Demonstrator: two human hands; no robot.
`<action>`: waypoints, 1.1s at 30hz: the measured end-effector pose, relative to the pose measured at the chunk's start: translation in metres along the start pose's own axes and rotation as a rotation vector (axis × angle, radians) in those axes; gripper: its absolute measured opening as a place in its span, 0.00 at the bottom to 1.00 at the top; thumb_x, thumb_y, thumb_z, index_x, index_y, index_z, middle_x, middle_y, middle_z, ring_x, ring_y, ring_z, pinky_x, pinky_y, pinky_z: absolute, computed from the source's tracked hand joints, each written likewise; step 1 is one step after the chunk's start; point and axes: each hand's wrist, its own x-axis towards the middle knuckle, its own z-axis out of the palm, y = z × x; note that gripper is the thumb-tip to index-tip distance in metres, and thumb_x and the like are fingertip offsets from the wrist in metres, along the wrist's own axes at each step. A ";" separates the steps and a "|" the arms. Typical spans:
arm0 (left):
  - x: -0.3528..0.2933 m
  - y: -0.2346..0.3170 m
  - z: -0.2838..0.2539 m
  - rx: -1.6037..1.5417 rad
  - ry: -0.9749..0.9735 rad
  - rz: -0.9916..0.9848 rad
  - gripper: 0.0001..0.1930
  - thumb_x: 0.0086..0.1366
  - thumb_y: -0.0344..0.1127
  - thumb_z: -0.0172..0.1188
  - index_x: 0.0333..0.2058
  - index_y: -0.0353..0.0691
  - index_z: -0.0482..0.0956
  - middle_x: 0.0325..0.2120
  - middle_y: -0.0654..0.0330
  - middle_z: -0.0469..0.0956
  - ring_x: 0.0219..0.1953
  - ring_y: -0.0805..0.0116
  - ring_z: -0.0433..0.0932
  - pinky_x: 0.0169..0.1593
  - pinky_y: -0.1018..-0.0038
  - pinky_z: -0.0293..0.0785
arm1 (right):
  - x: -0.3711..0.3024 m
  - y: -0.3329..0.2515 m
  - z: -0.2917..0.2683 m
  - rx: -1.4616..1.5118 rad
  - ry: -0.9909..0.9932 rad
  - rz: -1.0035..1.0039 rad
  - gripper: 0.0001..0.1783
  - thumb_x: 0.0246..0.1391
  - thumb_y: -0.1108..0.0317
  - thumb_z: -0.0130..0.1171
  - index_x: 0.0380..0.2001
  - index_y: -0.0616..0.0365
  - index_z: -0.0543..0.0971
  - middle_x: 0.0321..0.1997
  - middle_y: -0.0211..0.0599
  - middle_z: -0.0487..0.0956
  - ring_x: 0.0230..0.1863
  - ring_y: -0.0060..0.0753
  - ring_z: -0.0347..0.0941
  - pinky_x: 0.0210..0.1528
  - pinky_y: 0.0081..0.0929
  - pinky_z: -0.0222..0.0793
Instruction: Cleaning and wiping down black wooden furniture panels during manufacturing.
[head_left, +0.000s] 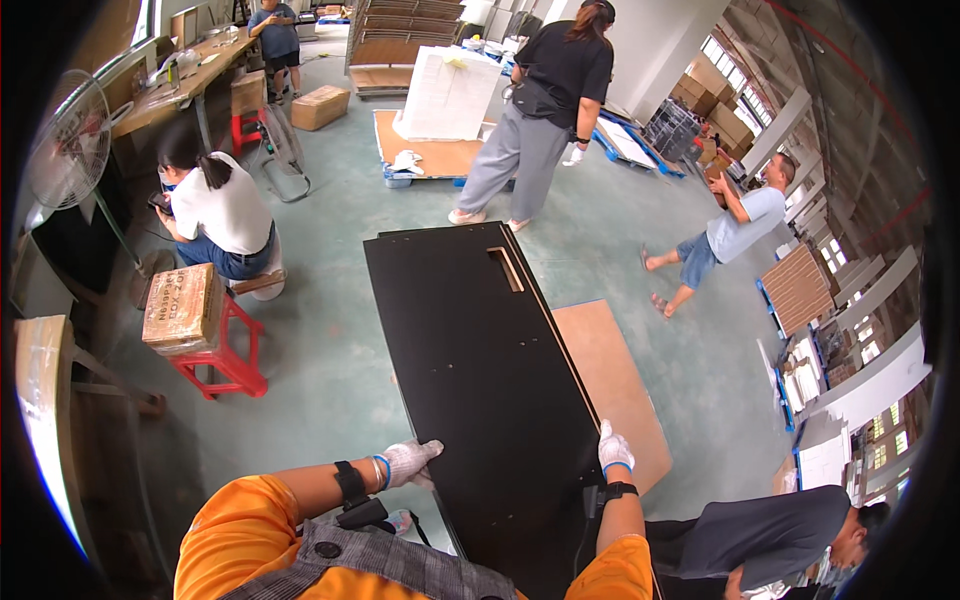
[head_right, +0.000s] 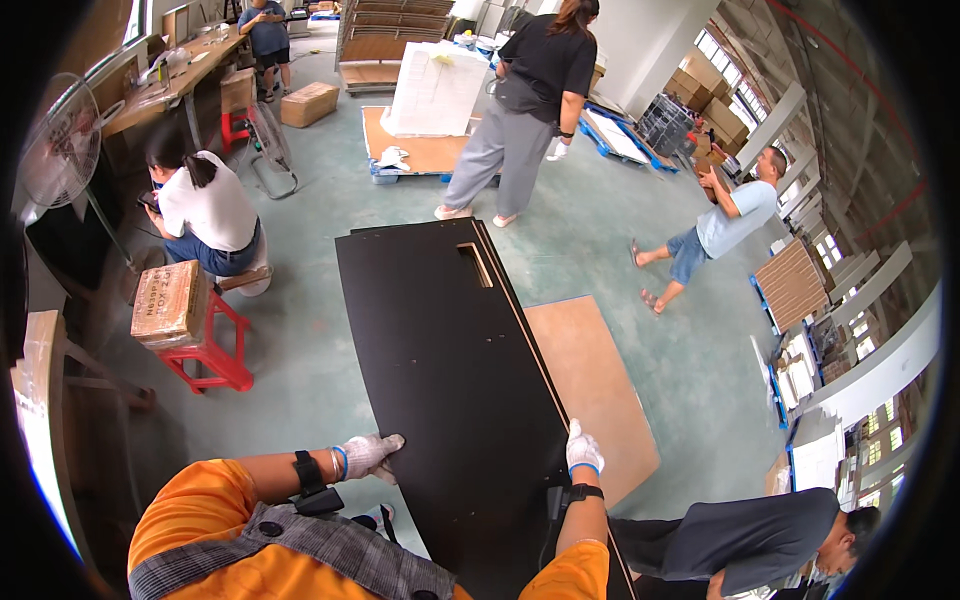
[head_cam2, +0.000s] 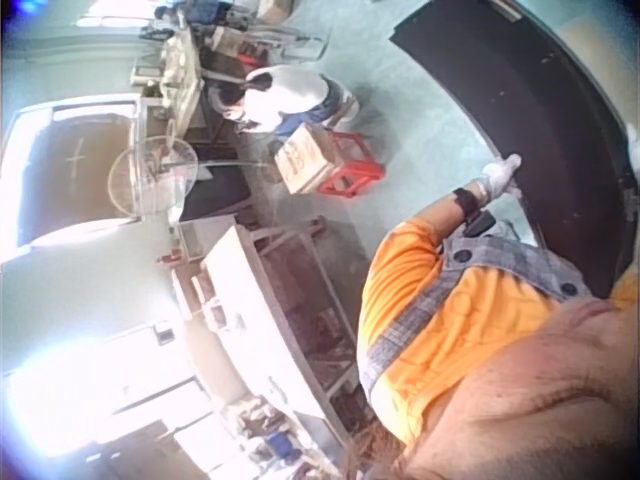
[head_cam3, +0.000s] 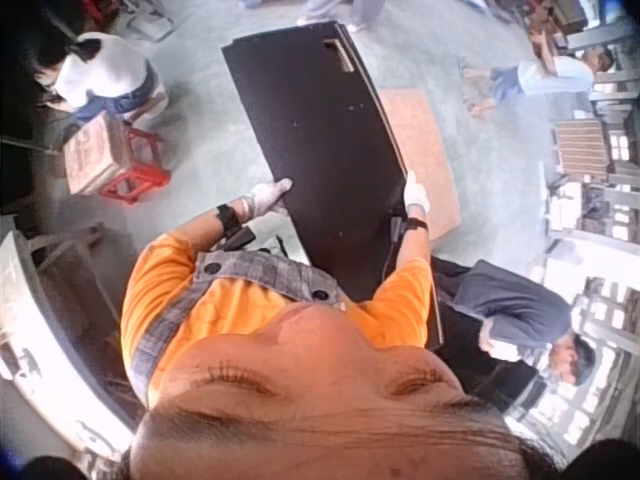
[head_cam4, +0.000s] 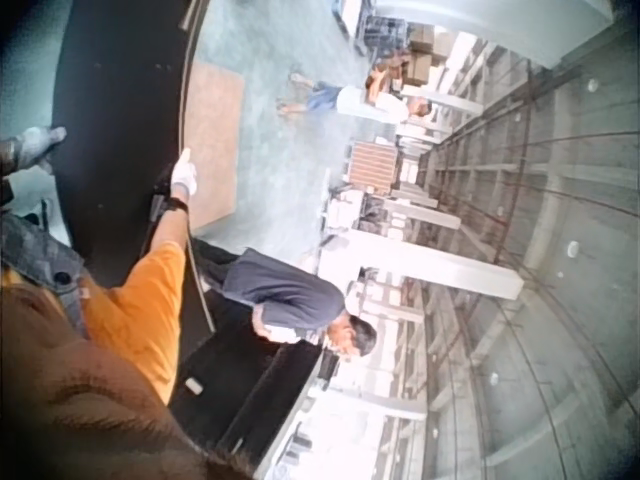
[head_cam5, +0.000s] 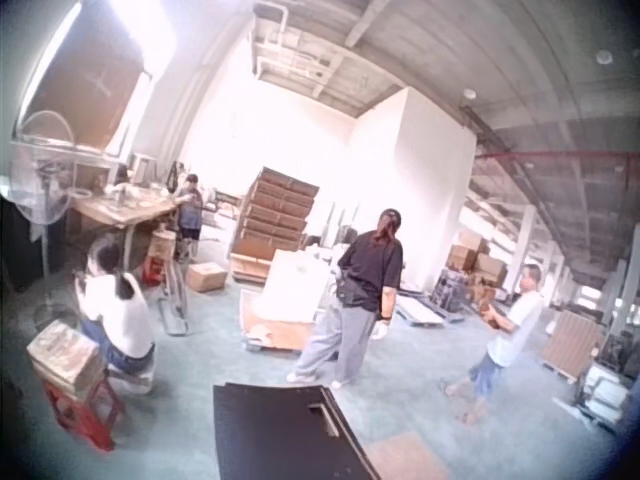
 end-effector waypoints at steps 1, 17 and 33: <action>0.001 0.002 0.002 -0.001 0.004 0.007 0.24 0.70 0.48 0.45 0.39 0.27 0.76 0.30 0.48 0.80 0.28 0.60 0.82 0.35 0.70 0.82 | 0.003 0.001 -0.001 -0.003 -0.003 -0.001 0.45 0.60 0.34 0.23 0.47 0.63 0.78 0.53 0.54 0.74 0.58 0.54 0.67 0.61 0.46 0.59; 0.007 0.030 -0.001 0.593 0.070 -0.112 0.37 0.65 0.63 0.40 0.31 0.29 0.81 0.26 0.48 0.82 0.30 0.57 0.83 0.38 0.66 0.77 | -0.014 0.008 -0.013 -0.202 0.306 -0.167 0.28 0.55 0.46 0.51 0.49 0.57 0.74 0.55 0.50 0.71 0.57 0.50 0.66 0.57 0.42 0.64; 0.012 0.045 0.009 0.702 0.144 -0.146 0.36 0.66 0.61 0.35 0.24 0.30 0.78 0.19 0.52 0.78 0.20 0.58 0.79 0.27 0.64 0.76 | 0.009 0.036 0.041 0.104 0.168 -0.257 0.27 0.65 0.50 0.32 0.50 0.57 0.74 0.52 0.51 0.75 0.55 0.52 0.69 0.58 0.41 0.63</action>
